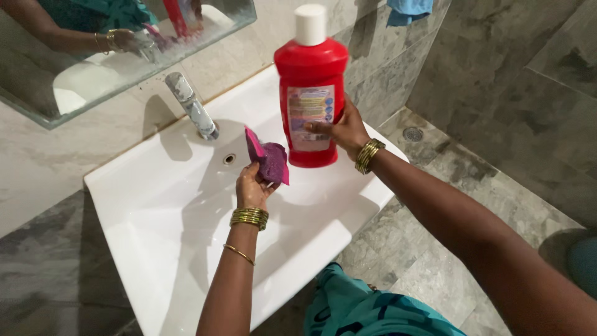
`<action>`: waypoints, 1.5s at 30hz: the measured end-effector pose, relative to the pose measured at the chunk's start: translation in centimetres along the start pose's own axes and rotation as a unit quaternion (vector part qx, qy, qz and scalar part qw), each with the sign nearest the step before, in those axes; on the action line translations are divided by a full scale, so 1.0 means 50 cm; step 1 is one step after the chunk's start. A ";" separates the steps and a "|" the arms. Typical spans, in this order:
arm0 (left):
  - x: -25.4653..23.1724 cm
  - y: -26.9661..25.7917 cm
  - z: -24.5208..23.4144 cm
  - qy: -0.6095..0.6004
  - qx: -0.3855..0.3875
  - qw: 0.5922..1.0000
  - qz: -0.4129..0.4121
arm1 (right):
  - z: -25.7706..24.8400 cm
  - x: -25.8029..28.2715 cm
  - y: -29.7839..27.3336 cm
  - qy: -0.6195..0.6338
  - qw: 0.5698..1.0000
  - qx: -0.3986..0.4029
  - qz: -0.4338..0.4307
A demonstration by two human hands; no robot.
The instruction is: The person scrubs the bathroom sink basin with a purple sponge, rinses it under running water, and then wipes the faucet and sink surfaces with a blue cloth. The person also moves a red cleaning bottle to a nearby shelf.
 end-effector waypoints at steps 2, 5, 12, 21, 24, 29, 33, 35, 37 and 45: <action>0.003 0.004 -0.002 0.004 -0.004 1.000 -0.003 | -0.004 0.000 -0.004 -0.019 1.000 0.004 0.006; 0.002 0.016 0.001 0.020 -0.013 1.000 0.012 | -0.014 0.012 0.006 0.006 1.000 0.009 -0.026; 0.003 0.042 0.021 0.052 -0.024 0.998 0.025 | -0.041 0.021 0.023 -0.008 1.000 0.006 -0.017; 0.037 0.041 0.043 0.130 -0.083 0.987 0.036 | -0.071 -0.004 0.011 0.001 1.000 0.000 0.021; 0.039 0.034 0.071 0.158 -0.083 0.982 0.060 | -0.082 -0.001 0.010 0.002 1.000 0.005 0.012; 0.036 0.005 0.121 0.194 -0.063 0.974 0.094 | -0.096 0.005 0.006 -0.011 0.999 0.006 -0.037; 0.040 -0.016 0.165 0.234 -0.039 0.960 0.148 | -0.124 0.015 0.007 -0.020 0.998 0.002 -0.060; 0.046 -0.016 0.181 0.221 -0.046 0.963 0.146 | -0.150 0.026 0.007 -0.035 0.997 -0.015 -0.073; 0.053 -0.010 0.195 0.220 -0.072 0.964 0.132 | -0.178 0.036 0.010 -0.042 0.998 -0.018 -0.052; 0.126 0.031 0.368 0.242 0.000 0.952 0.186 | -0.345 0.087 -0.037 -0.049 0.992 -0.079 -0.080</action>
Point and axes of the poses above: each hand's wrist, its own y-axis towards the middle knuckle, its own z-axis out of the palm, x = y × z, the point moved 3 cm from there along y, towards the middle knuckle, and after that the axes turned 12 degrees about -z, right-handed, at the moved point
